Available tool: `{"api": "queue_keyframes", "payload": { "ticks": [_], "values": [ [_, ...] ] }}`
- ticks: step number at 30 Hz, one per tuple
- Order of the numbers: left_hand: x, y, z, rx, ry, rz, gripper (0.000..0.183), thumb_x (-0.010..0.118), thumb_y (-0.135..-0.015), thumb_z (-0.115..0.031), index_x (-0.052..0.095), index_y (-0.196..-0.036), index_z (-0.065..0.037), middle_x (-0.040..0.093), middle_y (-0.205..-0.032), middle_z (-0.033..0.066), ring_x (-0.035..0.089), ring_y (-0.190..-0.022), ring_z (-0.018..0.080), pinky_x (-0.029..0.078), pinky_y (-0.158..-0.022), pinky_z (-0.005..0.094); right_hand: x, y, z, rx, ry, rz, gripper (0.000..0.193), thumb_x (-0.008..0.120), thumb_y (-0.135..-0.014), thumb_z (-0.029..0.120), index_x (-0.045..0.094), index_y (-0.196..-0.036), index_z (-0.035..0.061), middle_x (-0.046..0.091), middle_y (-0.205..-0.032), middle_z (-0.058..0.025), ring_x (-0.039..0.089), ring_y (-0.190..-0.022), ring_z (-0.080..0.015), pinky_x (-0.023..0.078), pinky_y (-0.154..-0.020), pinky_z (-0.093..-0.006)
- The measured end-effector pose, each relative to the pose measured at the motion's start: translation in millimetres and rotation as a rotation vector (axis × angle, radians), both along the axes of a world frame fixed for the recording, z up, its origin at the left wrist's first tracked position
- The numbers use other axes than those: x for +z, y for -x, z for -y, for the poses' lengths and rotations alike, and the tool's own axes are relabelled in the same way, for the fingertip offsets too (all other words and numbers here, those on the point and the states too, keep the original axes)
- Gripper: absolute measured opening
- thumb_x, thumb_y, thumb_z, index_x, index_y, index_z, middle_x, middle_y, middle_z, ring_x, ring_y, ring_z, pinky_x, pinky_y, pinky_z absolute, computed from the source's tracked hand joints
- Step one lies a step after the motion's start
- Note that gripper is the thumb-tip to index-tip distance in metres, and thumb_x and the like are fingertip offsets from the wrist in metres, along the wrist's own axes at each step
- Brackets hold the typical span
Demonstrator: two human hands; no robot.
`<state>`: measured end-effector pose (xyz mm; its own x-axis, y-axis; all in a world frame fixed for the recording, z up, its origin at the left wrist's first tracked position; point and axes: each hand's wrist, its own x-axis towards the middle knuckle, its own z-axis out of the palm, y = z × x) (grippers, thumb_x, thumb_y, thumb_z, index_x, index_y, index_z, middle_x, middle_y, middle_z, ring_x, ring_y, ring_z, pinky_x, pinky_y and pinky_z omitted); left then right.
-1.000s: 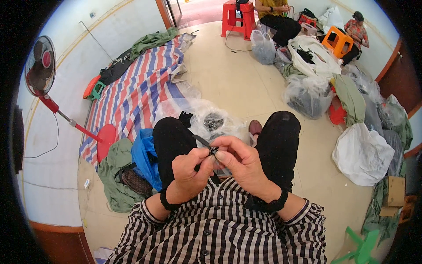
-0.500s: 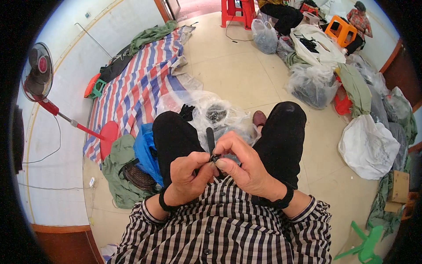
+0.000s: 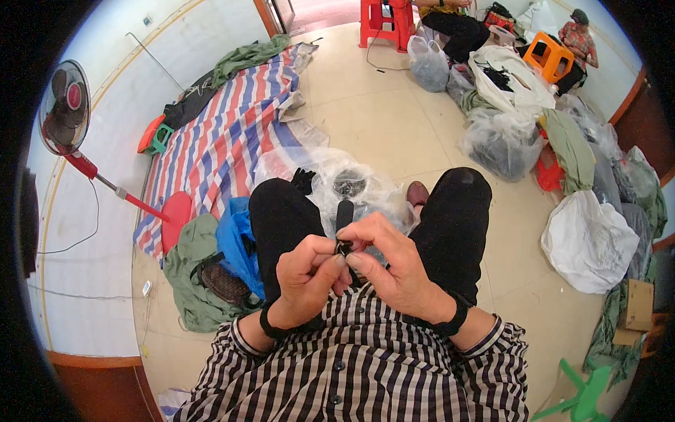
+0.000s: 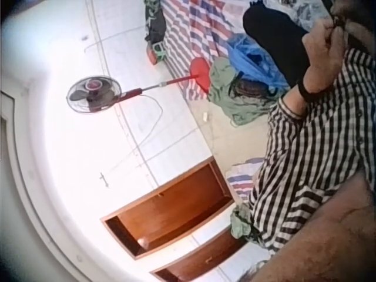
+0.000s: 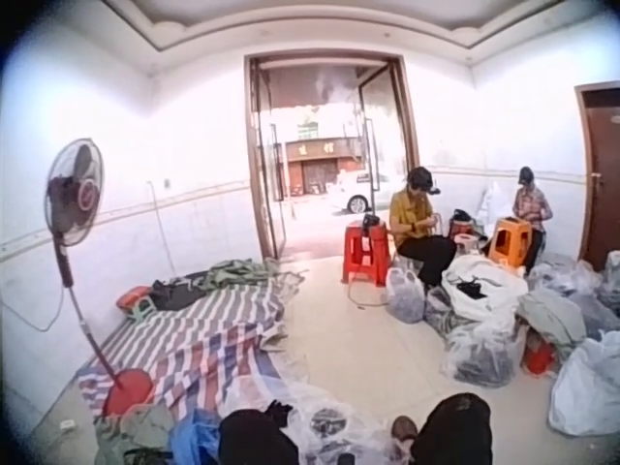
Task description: The recorder is assembling small plastic and fabric components likely used for shoe manufacturing while sitting on the floor of a warehouse or factory space.
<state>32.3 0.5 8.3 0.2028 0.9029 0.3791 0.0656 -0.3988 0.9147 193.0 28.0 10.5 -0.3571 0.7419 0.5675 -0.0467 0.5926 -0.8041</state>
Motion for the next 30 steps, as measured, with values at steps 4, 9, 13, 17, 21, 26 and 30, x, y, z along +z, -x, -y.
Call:
{"api": "queue_keyframes", "payload": {
  "ticks": [4, 9, 13, 17, 21, 26, 30],
  "values": [
    [-1.0, -1.8, 1.3, 0.027, 0.004, 0.037, 0.006, 0.049, -0.089, -0.002, 0.050, -0.092, 0.003, 0.059, -0.061, 0.0061, 0.052, -0.047, 0.0051, 0.040, -0.041, 0.0174, -1.0, 1.7, 4.8, 0.027, 0.192, -0.044, 0.019, 0.053, -0.087, 0.009, 0.054, -0.104, 0.0017, 0.048, -0.084, -0.0052, 0.048, -0.074, -0.0133, 0.040, -0.067, -0.0228],
    [1.0, -2.2, 1.6, -0.003, 0.014, 0.064, 0.007, 0.050, -0.090, -0.004, 0.050, -0.093, 0.003, 0.059, -0.061, 0.0066, 0.053, -0.047, 0.0058, 0.040, -0.041, 0.0175, -4.0, 5.3, 4.5, -0.105, -0.004, -0.049, 0.021, 0.058, -0.082, 0.005, 0.057, -0.103, 0.0018, 0.052, -0.080, -0.0082, 0.052, -0.069, -0.0166, 0.043, -0.063, -0.0249],
    [3.2, -4.3, 2.5, -0.008, 0.149, 0.109, 0.001, 0.052, -0.086, 0.000, 0.051, -0.086, 0.000, 0.059, -0.057, 0.0032, 0.051, -0.044, 0.0038, 0.039, -0.040, 0.0177, -0.8, -4.4, -4.1, -0.251, -0.423, 0.091, 0.025, 0.068, -0.069, -0.001, 0.062, -0.093, 0.0002, 0.057, -0.076, -0.0101, 0.057, -0.064, -0.0225, 0.045, -0.053, -0.0287],
    [-0.1, -2.1, 3.1, -0.026, 0.143, 0.120, 0.003, 0.051, -0.088, -0.001, 0.051, -0.089, 0.002, 0.059, -0.058, 0.0044, 0.052, -0.045, 0.0046, 0.039, -0.041, 0.0174, 1.2, -5.6, -6.1, -0.263, -0.621, 0.160, 0.024, 0.071, -0.065, -0.001, 0.061, -0.087, -0.0018, 0.057, -0.074, -0.0096, 0.057, -0.062, -0.0223, 0.046, -0.050, -0.0284],
    [0.3, -3.4, 5.8, 0.049, 0.040, 0.010, 0.006, 0.050, -0.089, -0.001, 0.053, -0.093, 0.003, 0.059, -0.060, 0.0054, 0.053, -0.047, 0.0055, 0.039, -0.041, 0.0170, 3.6, -3.4, -0.4, -0.329, -0.628, 0.202, 0.021, 0.072, -0.064, -0.001, 0.057, -0.078, -0.0003, 0.057, -0.071, -0.0098, 0.057, -0.059, -0.0224, 0.046, -0.049, -0.0286],
    [-6.5, -4.7, -1.4, 0.113, -0.247, -0.100, 0.007, 0.054, -0.085, 0.002, 0.055, -0.092, 0.004, 0.059, -0.058, 0.0054, 0.054, -0.046, 0.0058, 0.039, -0.040, 0.0174, -0.1, -1.1, 3.6, -0.291, -0.400, 0.120, 0.018, 0.071, -0.067, -0.002, 0.056, -0.077, 0.0006, 0.057, -0.068, -0.0100, 0.058, -0.058, -0.0221, 0.045, -0.049, -0.0273],
    [-8.2, -2.3, -0.1, 0.165, -0.340, -0.193, 0.013, 0.063, -0.077, 0.001, 0.057, -0.089, -0.001, 0.054, -0.055, 0.0056, 0.053, -0.043, 0.0155, 0.038, -0.040, 0.0251, 3.3, -2.6, 6.8, -0.158, -0.070, 0.005, 0.015, 0.068, -0.072, 0.001, 0.057, -0.082, 0.0003, 0.057, -0.070, -0.0080, 0.057, -0.059, -0.0185, 0.045, -0.055, -0.0254]
  ]
}}
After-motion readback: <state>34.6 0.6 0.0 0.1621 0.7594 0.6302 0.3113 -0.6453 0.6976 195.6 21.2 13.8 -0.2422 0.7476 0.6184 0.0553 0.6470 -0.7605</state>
